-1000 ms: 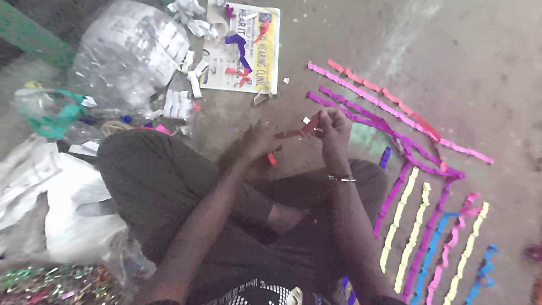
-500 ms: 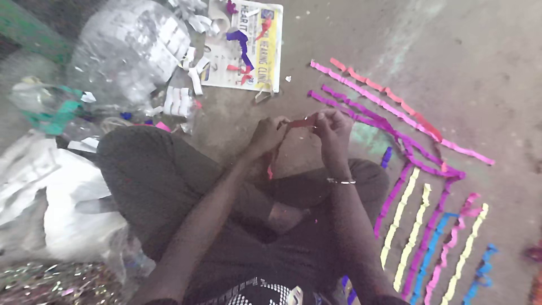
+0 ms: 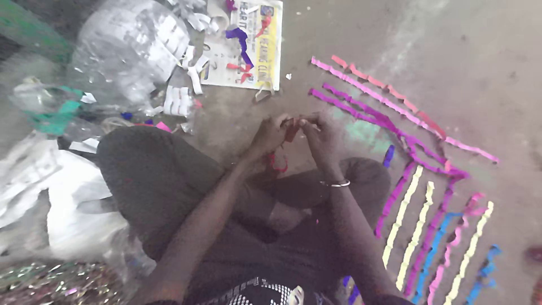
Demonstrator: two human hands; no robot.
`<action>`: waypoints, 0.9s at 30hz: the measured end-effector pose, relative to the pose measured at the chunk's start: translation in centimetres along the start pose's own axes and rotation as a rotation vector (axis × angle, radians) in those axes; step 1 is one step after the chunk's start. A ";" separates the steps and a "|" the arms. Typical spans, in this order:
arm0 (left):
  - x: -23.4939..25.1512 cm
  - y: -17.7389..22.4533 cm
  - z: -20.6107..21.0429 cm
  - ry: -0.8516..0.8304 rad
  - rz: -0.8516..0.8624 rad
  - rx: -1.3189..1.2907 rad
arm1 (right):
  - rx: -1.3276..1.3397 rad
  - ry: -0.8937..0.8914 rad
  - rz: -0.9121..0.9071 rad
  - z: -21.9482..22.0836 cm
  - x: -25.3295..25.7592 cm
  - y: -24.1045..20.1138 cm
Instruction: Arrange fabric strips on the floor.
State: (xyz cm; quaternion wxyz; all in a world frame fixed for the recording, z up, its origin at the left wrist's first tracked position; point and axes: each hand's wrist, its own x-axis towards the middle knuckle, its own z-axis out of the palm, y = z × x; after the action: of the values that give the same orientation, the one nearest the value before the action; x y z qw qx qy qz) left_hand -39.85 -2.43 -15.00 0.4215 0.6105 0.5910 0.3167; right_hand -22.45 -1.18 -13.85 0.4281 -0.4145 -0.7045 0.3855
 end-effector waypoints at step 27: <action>-2.7 1.3 -0.5 0.109 0.029 0.054 | 0.221 -0.105 0.154 -2.2 -2.1 -1.1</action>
State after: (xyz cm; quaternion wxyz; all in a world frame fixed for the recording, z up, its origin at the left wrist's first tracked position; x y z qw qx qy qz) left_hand -40.02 -4.97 -13.34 0.3673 0.6119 0.6126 0.3396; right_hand -20.08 -3.06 -12.71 0.4030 -0.3970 -0.6452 0.5136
